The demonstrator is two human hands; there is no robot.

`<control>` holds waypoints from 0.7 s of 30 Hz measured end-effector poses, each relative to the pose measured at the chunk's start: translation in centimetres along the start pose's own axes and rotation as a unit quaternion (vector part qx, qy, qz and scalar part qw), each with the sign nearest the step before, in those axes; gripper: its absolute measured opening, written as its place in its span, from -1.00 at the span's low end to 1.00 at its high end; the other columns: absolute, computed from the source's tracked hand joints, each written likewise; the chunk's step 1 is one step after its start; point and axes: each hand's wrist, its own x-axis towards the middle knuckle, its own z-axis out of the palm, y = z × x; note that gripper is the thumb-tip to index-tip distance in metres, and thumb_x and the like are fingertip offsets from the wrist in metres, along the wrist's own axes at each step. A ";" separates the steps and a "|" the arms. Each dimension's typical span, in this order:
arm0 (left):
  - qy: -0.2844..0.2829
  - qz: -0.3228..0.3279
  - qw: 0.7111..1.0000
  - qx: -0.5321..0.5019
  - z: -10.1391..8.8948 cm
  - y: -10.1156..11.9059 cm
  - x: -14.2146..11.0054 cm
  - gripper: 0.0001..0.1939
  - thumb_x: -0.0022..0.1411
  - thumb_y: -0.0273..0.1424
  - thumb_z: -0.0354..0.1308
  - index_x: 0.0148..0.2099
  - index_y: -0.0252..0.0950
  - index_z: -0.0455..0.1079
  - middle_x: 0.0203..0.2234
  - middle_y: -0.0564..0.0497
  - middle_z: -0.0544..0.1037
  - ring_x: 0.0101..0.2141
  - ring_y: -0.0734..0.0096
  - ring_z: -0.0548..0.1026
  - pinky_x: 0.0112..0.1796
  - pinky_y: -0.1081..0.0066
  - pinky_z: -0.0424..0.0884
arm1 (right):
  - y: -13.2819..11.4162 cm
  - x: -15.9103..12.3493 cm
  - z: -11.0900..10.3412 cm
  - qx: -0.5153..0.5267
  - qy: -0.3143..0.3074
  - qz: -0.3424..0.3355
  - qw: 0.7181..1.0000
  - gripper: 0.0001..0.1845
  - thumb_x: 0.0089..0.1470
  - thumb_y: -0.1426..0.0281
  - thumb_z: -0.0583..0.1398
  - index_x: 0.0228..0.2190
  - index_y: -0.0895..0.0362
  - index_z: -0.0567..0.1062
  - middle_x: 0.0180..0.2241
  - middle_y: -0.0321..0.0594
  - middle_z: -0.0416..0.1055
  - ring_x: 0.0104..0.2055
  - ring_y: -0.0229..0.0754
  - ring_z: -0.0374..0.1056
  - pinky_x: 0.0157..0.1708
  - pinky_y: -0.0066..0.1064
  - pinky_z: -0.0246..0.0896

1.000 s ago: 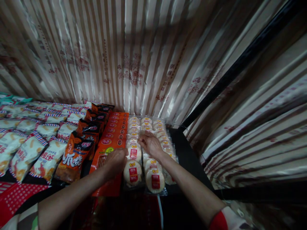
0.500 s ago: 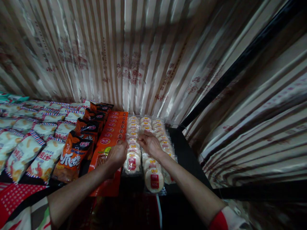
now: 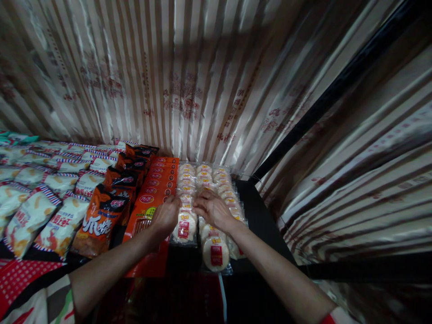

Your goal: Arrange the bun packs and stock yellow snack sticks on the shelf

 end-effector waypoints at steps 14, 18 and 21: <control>0.025 0.011 1.000 0.001 0.5 -0.1 -0.1 -0.74 0.26 -0.49 -0.19 -0.16 -0.32 0.32 -0.18 -0.11 0.42 -0.26 0.38 0.46 -0.25 0.45 0.33 | -0.6 0.5 0.4 -0.006 -0.025 0.019 0.999 -0.89 0.05 0.38 0.17 -0.46 0.13 0.47 -0.36 -0.24 0.37 -0.21 -0.21 0.25 -0.13 -0.39 0.10; 0.028 0.003 0.999 0.027 0.3 0.2 -0.3 -0.73 0.25 -0.48 -0.19 -0.11 -0.33 0.30 -0.12 -0.14 0.38 -0.28 0.36 0.48 -0.27 0.42 0.36 | -0.4 0.4 0.8 0.000 -0.013 0.025 1.000 -0.90 0.04 0.38 0.18 -0.46 0.13 0.47 -0.37 -0.25 0.37 -0.23 -0.22 0.26 -0.16 -0.41 0.11; 0.007 -0.001 0.999 0.052 -0.1 0.6 -0.5 -0.70 0.25 -0.48 -0.22 -0.11 -0.31 0.31 -0.10 -0.15 0.37 -0.31 0.37 0.50 -0.31 0.42 0.37 | -0.4 0.4 0.7 0.018 -0.008 0.023 1.000 -0.91 0.03 0.38 0.20 -0.46 0.12 0.48 -0.38 -0.26 0.38 -0.23 -0.23 0.27 -0.16 -0.40 0.12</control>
